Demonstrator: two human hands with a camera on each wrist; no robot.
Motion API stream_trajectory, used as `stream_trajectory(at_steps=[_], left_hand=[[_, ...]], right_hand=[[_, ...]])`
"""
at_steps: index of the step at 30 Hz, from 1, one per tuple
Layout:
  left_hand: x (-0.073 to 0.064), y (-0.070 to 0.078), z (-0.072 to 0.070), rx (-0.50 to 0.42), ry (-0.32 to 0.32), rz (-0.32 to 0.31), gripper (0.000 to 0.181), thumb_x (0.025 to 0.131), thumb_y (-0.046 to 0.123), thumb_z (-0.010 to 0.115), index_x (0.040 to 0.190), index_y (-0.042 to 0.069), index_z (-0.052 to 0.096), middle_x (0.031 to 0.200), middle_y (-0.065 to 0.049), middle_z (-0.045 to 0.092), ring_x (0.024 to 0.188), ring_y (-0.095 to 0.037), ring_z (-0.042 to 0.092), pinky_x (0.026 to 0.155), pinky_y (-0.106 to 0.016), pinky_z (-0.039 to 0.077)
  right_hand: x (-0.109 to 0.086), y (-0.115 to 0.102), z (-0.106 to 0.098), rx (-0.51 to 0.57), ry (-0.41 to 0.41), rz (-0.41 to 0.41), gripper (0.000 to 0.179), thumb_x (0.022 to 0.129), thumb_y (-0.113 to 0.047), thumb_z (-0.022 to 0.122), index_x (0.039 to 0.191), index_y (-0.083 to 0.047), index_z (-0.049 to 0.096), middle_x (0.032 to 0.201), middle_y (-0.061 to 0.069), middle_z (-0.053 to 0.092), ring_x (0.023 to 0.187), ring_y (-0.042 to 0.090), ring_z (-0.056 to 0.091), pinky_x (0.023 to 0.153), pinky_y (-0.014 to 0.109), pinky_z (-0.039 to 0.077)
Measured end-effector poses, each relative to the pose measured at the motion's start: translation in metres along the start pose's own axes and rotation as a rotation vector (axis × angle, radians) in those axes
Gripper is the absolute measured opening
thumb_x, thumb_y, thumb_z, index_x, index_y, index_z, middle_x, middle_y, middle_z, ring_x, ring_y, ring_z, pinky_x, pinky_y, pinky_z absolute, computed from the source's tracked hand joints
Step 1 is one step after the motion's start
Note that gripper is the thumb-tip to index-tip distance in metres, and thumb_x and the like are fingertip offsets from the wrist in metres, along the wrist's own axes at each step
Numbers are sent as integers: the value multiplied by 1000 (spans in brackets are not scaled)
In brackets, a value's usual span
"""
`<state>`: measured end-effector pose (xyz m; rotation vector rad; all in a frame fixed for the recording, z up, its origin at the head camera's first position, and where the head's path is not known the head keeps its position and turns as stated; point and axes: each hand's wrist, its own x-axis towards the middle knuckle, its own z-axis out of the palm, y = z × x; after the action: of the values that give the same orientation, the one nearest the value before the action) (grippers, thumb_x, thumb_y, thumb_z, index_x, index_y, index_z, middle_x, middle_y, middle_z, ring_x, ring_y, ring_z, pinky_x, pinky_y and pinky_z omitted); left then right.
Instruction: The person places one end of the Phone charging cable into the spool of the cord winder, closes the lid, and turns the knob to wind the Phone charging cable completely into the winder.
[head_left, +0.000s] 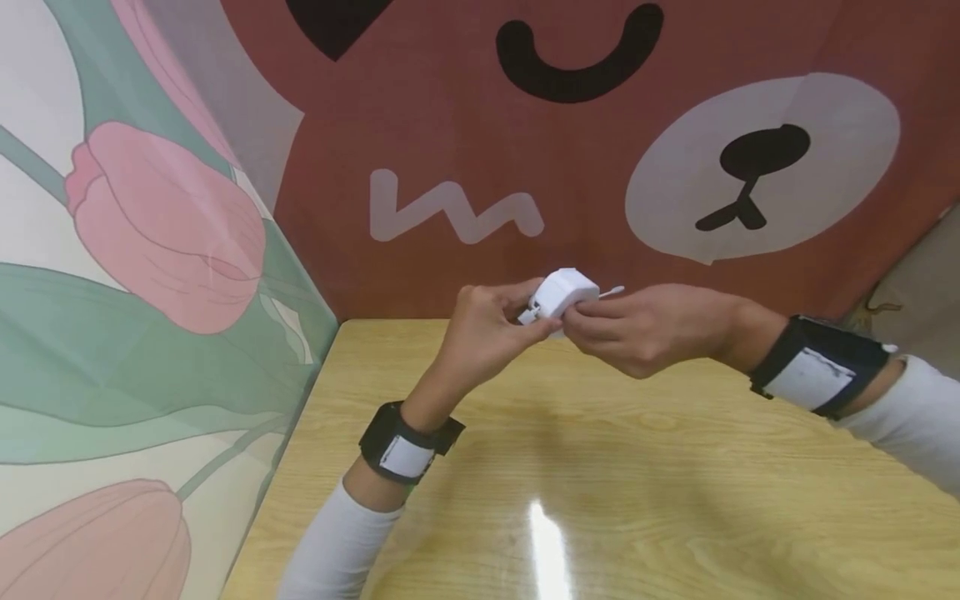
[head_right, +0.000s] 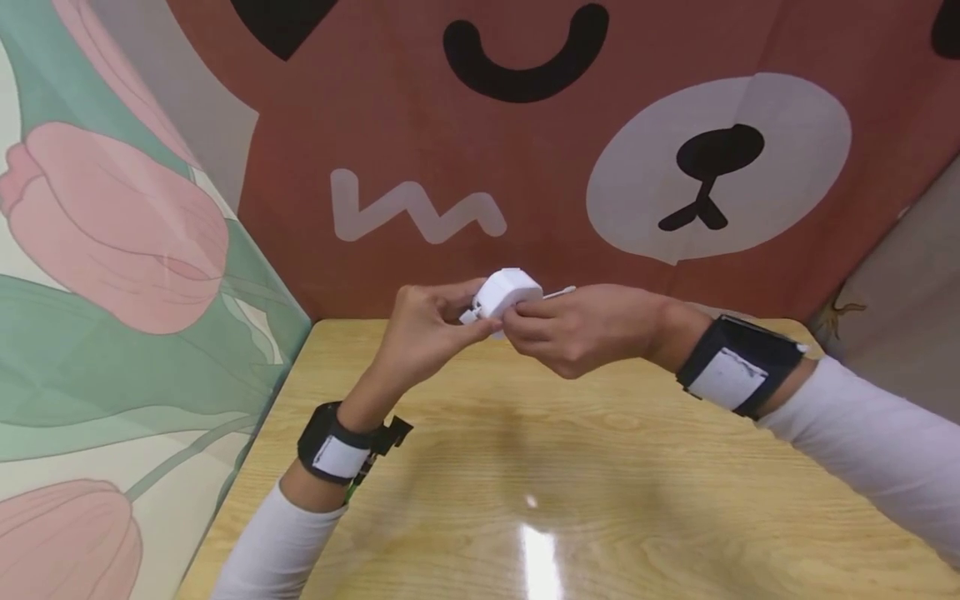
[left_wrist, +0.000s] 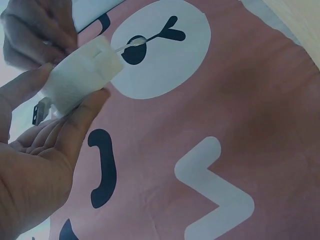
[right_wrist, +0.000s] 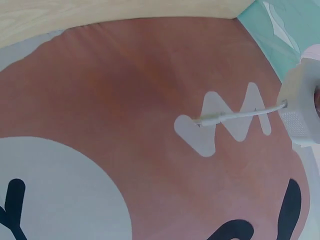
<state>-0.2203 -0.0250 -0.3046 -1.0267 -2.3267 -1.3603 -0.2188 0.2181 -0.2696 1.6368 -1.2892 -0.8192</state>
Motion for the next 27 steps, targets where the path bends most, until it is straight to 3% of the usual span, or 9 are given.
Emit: stream_trajectory(at_steps=[5, 9, 13, 16, 18, 22, 27], left_hand=[[0, 0, -4, 34, -38, -4, 42, 87, 15, 83, 127, 6, 72, 111, -9, 78, 84, -5, 72, 65, -16, 59], [-1, -1, -2, -6, 29, 19, 42, 87, 13, 83, 126, 4, 72, 110, -11, 78, 84, -7, 74, 65, -18, 61], [-5, -3, 8, -101, 193, 45, 41, 87, 11, 82, 127, 4, 72, 109, -14, 78, 79, -10, 74, 60, -21, 61], [-8, -2, 18, -181, 331, 77, 42, 89, 12, 80, 129, 3, 70, 111, -17, 77, 81, -12, 75, 60, -23, 61], [-9, -2, 24, -210, 406, 99, 42, 89, 12, 80, 128, 2, 70, 109, -17, 77, 79, -12, 74, 58, -22, 60], [-10, -4, 30, -208, 518, 150, 41, 87, 8, 81, 126, 1, 71, 105, -17, 78, 80, -12, 72, 60, -22, 61], [-11, -6, 33, -118, 594, 244, 39, 87, 5, 80, 124, -3, 71, 100, -18, 79, 80, -16, 75, 67, -23, 63]], right_hand=[[2, -1, -1, -26, -30, -23, 33, 97, 23, 46, 108, 8, 72, 112, 20, 69, 99, 25, 65, 83, 27, 60], [4, 0, 0, 7, 7, 87, 30, 100, 18, 45, 110, 8, 71, 109, 19, 69, 93, 25, 65, 79, 28, 62], [10, -1, 4, 157, 111, 393, 23, 105, 1, 51, 112, 6, 72, 107, 16, 72, 92, 26, 69, 79, 35, 64], [20, -4, 8, 292, 227, 669, 17, 97, -9, 68, 108, 3, 75, 101, 13, 75, 91, 27, 70, 80, 40, 64], [26, -6, 11, 351, 299, 803, 18, 88, -10, 80, 102, 1, 76, 96, 11, 76, 87, 27, 70, 79, 41, 64], [35, -11, 17, 433, 402, 982, 24, 75, -3, 89, 96, -2, 78, 92, 10, 77, 85, 25, 71, 76, 43, 63], [42, -17, 24, 502, 525, 1122, 19, 77, -8, 90, 91, -2, 79, 88, 10, 78, 82, 26, 71, 72, 40, 61]])
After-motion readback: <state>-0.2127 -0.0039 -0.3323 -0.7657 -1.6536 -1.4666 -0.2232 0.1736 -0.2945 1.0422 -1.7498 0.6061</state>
